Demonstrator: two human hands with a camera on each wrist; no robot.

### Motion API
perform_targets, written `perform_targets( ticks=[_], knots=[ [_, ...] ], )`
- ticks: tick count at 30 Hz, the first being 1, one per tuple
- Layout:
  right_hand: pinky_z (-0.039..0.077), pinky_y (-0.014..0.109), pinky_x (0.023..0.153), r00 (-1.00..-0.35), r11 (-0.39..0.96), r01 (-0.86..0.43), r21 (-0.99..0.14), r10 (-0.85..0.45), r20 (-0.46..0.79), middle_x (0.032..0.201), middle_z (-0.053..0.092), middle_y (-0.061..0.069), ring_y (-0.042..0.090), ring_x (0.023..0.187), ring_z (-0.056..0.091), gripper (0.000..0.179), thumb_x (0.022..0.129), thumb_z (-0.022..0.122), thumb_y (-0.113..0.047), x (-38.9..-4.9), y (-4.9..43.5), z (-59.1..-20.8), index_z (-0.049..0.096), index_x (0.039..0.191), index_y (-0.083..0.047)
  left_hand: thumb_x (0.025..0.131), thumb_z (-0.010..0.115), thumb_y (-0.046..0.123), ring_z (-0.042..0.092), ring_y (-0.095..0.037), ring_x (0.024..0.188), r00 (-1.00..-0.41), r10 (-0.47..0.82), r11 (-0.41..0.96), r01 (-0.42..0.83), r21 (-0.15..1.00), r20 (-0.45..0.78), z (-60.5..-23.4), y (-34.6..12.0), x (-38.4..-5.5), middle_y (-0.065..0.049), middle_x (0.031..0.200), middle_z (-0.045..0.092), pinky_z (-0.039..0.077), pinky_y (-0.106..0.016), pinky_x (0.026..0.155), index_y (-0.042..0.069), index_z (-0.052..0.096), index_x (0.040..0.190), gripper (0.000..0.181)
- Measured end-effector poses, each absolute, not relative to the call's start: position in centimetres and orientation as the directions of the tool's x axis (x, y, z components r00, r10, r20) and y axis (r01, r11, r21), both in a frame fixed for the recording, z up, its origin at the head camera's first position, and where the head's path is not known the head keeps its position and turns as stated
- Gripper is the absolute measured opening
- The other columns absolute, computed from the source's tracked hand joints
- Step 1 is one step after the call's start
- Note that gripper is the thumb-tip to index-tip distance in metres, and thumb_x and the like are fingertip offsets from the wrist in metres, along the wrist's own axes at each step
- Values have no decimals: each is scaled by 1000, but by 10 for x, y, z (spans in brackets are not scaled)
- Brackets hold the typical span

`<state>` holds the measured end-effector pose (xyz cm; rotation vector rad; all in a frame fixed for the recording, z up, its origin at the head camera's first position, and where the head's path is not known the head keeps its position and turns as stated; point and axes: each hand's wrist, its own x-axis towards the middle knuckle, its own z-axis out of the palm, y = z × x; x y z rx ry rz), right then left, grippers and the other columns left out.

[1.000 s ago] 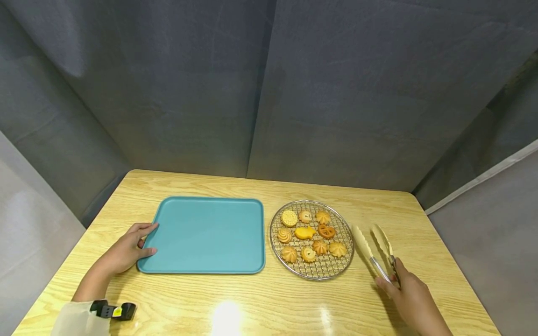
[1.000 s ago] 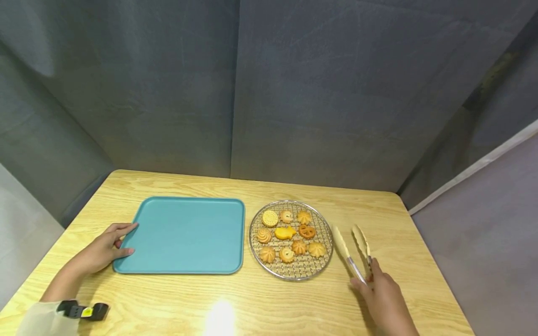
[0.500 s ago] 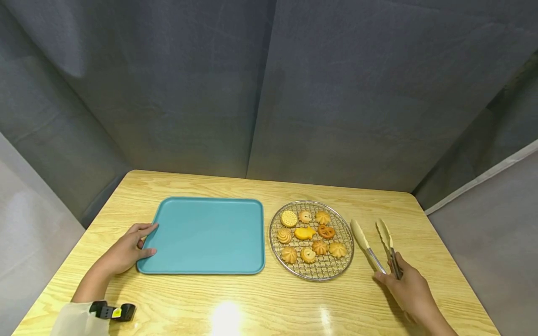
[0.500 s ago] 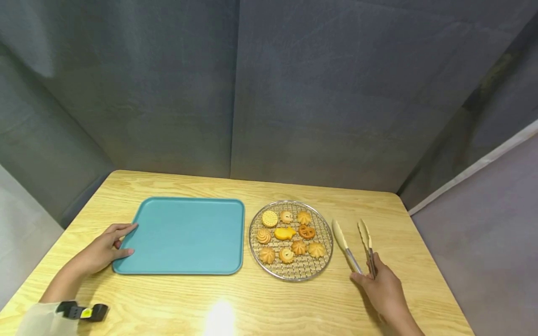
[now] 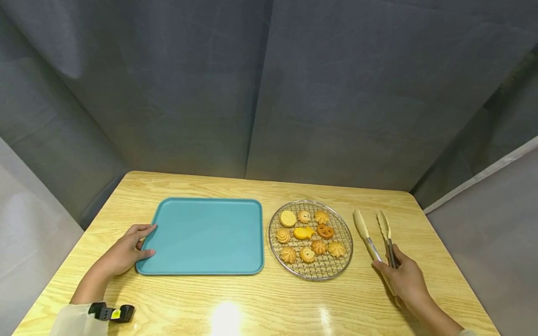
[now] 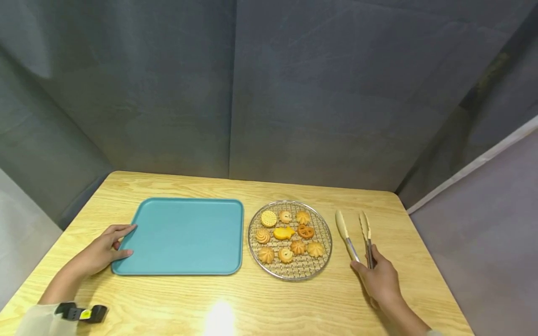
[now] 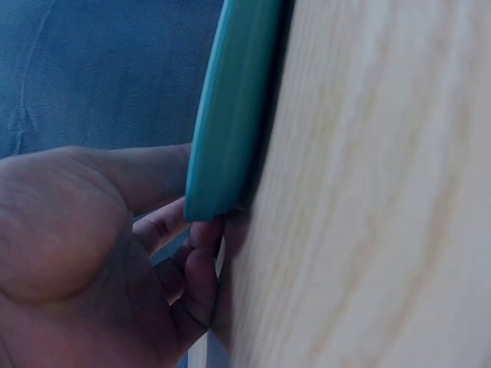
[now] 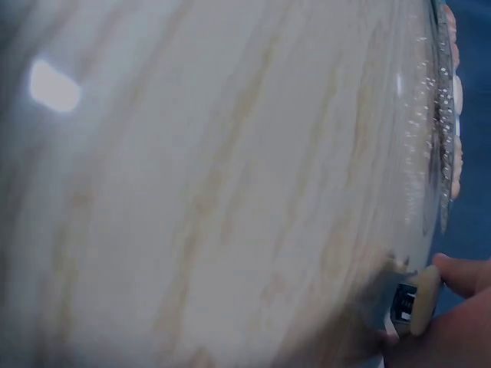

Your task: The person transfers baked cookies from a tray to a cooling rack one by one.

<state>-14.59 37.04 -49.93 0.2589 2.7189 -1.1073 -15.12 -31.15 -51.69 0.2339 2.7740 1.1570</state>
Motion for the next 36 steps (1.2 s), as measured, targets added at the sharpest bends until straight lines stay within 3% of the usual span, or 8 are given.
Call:
perform_targets(
  ticks=[2,3,6,26,29,31,33,36],
  knots=[
    [58,47,90,-968,701,233,-674,98,-232,159,16,39,41,105,69,97,103,65,-36,-147,369,-502,-1,160,7,94,72,4,39,-21,85,-979,194,693,96,715,-57,-517,-312,-151,-32,149,33,35,-28,69,-12,33,155,74],
    [61,41,74,-967,696,237,-678,105,-230,159,14,39,32,80,71,97,103,66,-37,-148,369,-503,0,160,6,94,72,4,39,-21,85,-979,193,694,91,714,-63,-516,-311,-151,-31,150,33,35,-28,69,-12,33,155,74],
    [43,31,40,-968,691,241,-681,123,-217,157,16,41,14,44,36,96,102,66,-37,-148,368,-507,3,162,4,95,72,3,39,-21,85,-979,193,697,87,712,-69,-516,-311,-151,-31,150,33,35,-28,70,-11,33,156,74],
    [45,35,35,-965,709,255,-657,141,-221,141,36,51,8,34,37,106,99,67,-46,-148,360,-510,-2,161,6,94,72,2,39,-22,86,-980,184,689,77,721,-71,-519,-313,-152,-29,150,33,35,-28,70,-10,33,156,75],
    [44,35,34,-963,704,262,-660,149,-223,96,67,41,7,32,37,107,99,68,-44,-149,358,-510,-3,161,6,94,72,2,39,-22,86,-980,185,684,76,725,-71,-519,-313,-152,-30,151,33,36,-27,70,-10,33,157,75],
    [43,33,33,-962,699,266,-664,152,-225,59,60,16,6,31,37,106,99,68,-42,-150,357,-509,-4,161,5,94,72,2,39,-22,87,-980,183,684,75,726,-72,-519,-313,-152,-29,151,33,36,-27,70,-10,33,157,75],
    [42,31,33,-960,695,273,-666,155,-232,47,40,-4,5,31,36,106,100,67,-41,-150,357,-509,-6,162,4,94,72,3,39,-22,88,-981,183,684,77,725,-69,-519,-313,-152,-30,151,33,36,-27,70,-10,33,156,74],
    [44,33,35,-966,704,255,-663,153,-209,77,70,25,8,33,39,107,100,68,-41,-151,356,-509,-6,161,5,94,72,2,39,-23,88,-982,179,689,75,721,-69,-518,-313,-152,-30,150,33,36,-28,69,-10,33,156,74]
  ],
)
